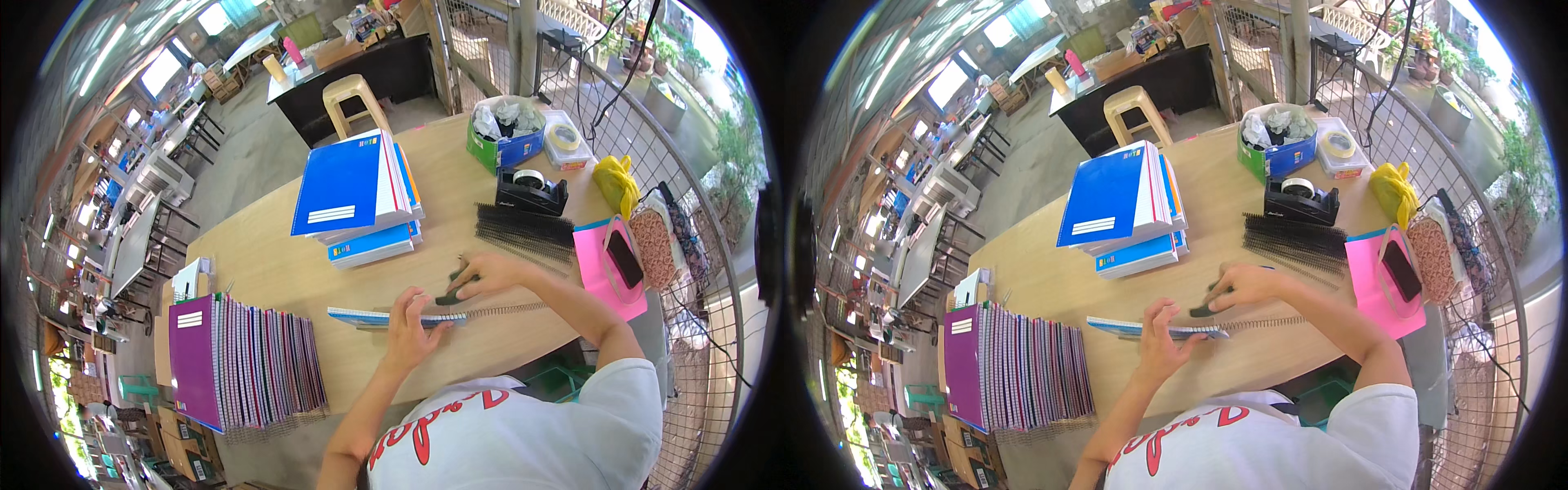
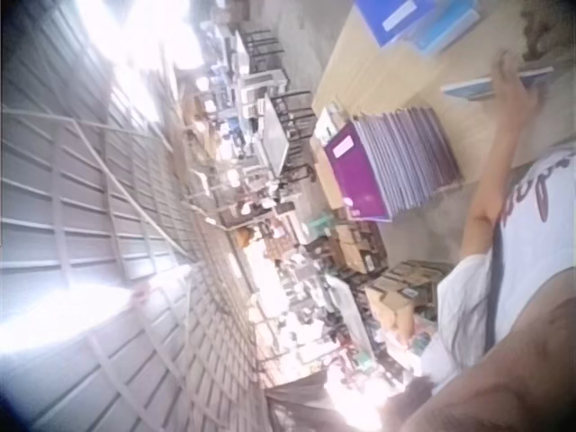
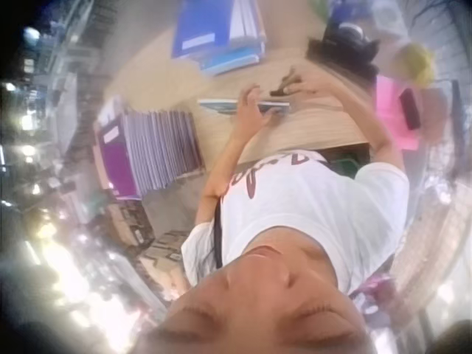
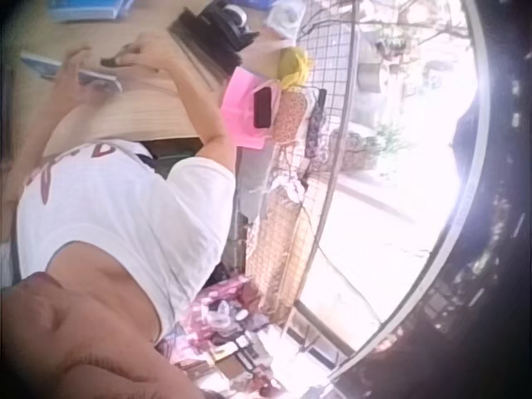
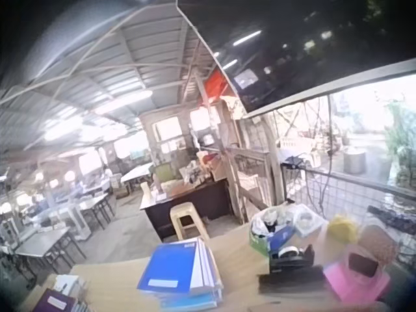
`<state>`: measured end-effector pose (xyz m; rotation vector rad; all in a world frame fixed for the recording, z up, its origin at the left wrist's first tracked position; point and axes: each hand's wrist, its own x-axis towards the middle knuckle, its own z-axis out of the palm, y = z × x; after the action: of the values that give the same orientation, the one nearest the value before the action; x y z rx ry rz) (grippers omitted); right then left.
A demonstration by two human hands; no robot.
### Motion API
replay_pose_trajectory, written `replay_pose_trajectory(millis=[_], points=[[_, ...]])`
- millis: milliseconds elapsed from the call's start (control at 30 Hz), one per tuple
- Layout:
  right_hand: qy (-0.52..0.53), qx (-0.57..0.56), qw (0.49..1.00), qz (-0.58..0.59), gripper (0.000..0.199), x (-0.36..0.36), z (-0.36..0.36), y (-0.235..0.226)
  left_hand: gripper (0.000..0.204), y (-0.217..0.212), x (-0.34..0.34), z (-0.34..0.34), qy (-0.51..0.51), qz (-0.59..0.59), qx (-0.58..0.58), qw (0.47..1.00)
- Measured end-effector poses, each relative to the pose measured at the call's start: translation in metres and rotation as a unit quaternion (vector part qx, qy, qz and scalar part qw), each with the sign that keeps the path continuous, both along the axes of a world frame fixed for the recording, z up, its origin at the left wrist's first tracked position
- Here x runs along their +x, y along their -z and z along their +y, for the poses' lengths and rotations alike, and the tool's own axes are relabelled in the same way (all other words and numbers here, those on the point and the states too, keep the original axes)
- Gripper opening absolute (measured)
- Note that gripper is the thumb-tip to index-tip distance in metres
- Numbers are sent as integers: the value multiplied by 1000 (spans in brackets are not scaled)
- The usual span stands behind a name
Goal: The person organizes spiral-bound notebooks by selecting individual notebooks from different colored stacks and placing them onto a single central pile, then uses shears to trim the ends of the spiral bindings on each notebook.
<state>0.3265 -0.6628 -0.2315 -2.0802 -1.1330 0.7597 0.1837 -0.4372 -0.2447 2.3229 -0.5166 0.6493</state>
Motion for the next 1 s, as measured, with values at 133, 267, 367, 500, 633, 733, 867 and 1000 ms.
replay_pose_trajectory(millis=[133,267,367,500,633,733,867,1000], points=[[-59,178,962,199,47,-8,5,-1,76,1,1,1,5,11,-27,1000],[-14,92,993,66,46,-9,12,12,79,3,4,0,5,-27,-21,999],[12,103,993,55,44,-11,11,9,68,-1,-1,11,-47,-29,2,998],[-26,148,981,120,44,-21,22,-9,42,6,-8,48,-104,1,91,990],[53,45,997,-19,46,-11,26,-8,35,0,-3,46,-95,-27,74,992],[-39,156,966,202,45,-6,32,-4,31,5,-1,48,-86,-7,44,995],[10,86,992,91,48,-7,40,-6,40,6,-2,50,-78,-11,31,996],[21,8,997,-71,47,-6,48,3,54,15,-2,55,-82,-14,-9,996]])
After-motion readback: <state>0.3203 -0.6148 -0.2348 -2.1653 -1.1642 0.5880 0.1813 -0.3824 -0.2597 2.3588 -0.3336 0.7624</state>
